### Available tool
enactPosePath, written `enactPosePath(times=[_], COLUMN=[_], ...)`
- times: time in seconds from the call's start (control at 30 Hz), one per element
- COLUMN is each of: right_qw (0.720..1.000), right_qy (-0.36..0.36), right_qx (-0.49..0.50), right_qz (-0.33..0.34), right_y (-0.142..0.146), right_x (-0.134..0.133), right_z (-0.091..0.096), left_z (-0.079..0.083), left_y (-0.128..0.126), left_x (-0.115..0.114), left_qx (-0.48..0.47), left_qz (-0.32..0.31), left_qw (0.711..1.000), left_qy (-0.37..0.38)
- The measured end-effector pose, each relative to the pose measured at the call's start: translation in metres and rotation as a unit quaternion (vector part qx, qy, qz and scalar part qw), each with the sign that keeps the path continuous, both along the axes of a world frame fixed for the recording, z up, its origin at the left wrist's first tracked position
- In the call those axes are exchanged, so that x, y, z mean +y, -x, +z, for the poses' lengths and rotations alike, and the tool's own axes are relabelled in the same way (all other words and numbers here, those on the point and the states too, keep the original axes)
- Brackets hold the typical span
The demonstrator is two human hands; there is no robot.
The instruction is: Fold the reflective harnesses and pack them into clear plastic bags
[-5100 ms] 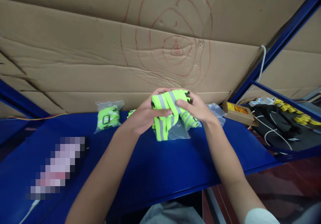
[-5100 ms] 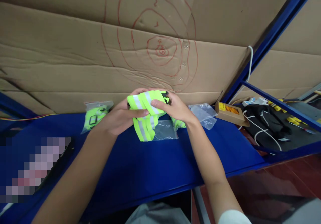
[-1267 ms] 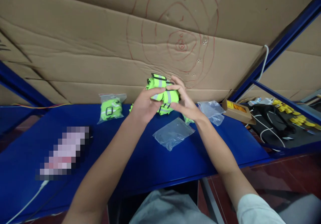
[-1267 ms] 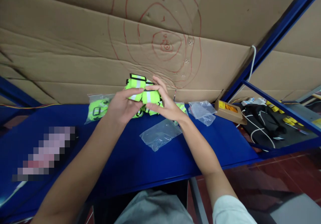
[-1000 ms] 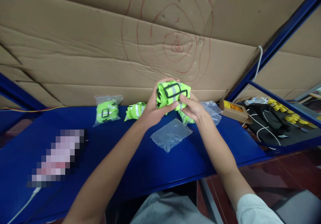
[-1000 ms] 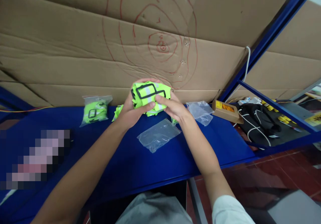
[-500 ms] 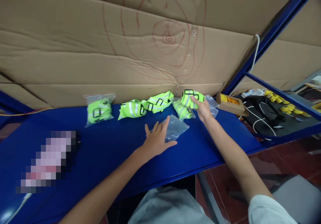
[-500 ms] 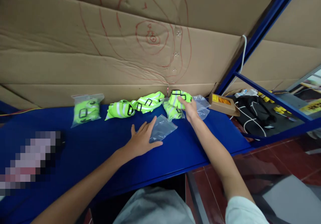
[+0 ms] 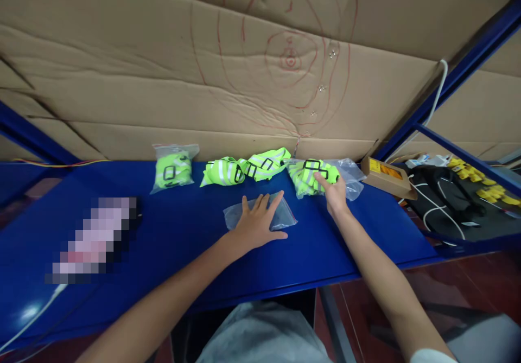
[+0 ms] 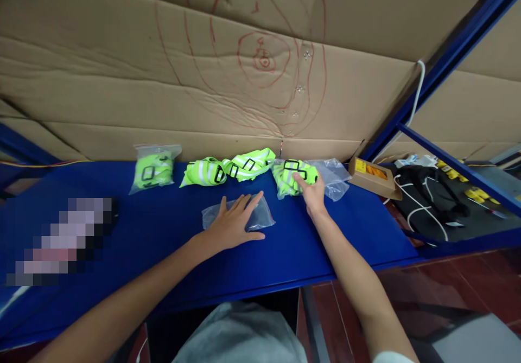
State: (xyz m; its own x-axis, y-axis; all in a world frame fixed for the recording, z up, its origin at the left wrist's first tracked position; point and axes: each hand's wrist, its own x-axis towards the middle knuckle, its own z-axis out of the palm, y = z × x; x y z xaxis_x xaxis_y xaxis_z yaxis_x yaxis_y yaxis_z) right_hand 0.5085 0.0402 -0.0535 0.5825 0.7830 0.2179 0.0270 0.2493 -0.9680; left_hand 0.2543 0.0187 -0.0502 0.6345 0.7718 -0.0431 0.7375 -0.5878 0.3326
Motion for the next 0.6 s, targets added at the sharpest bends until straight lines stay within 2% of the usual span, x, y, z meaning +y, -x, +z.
enactPosePath(times=[0.13,0.23,0.3,0.37,0.5,0.6], right_qw=[0.992,0.986,0.987,0.988,0.988,0.979], right_qy=[0.002,0.008,0.014,0.028,0.056,0.082], right_qx=[-0.121,-0.147,-0.128,-0.104,-0.031,0.080], right_qz=[0.035,0.073,0.094,0.109,0.143,0.167], right_y=[0.011,0.022,0.033,0.045,0.069,0.080], right_x=[-0.011,-0.017,-0.017,-0.014,-0.008,-0.010], right_z=[0.001,0.003,0.005,0.005,0.004,0.002], left_z=[0.001,0.006,0.006,0.003,0.000,0.001], left_y=[0.018,0.037,0.045,0.049,0.047,0.045], left_x=[0.003,0.007,0.010,0.013,0.017,0.019], left_qx=[-0.021,-0.020,-0.010,0.001,-0.010,-0.041], left_qz=[0.015,0.022,0.037,0.055,0.048,0.054], left_qw=[1.000,0.998,0.998,0.998,0.999,0.993], left_qy=[0.006,0.048,0.055,0.032,-0.009,-0.092])
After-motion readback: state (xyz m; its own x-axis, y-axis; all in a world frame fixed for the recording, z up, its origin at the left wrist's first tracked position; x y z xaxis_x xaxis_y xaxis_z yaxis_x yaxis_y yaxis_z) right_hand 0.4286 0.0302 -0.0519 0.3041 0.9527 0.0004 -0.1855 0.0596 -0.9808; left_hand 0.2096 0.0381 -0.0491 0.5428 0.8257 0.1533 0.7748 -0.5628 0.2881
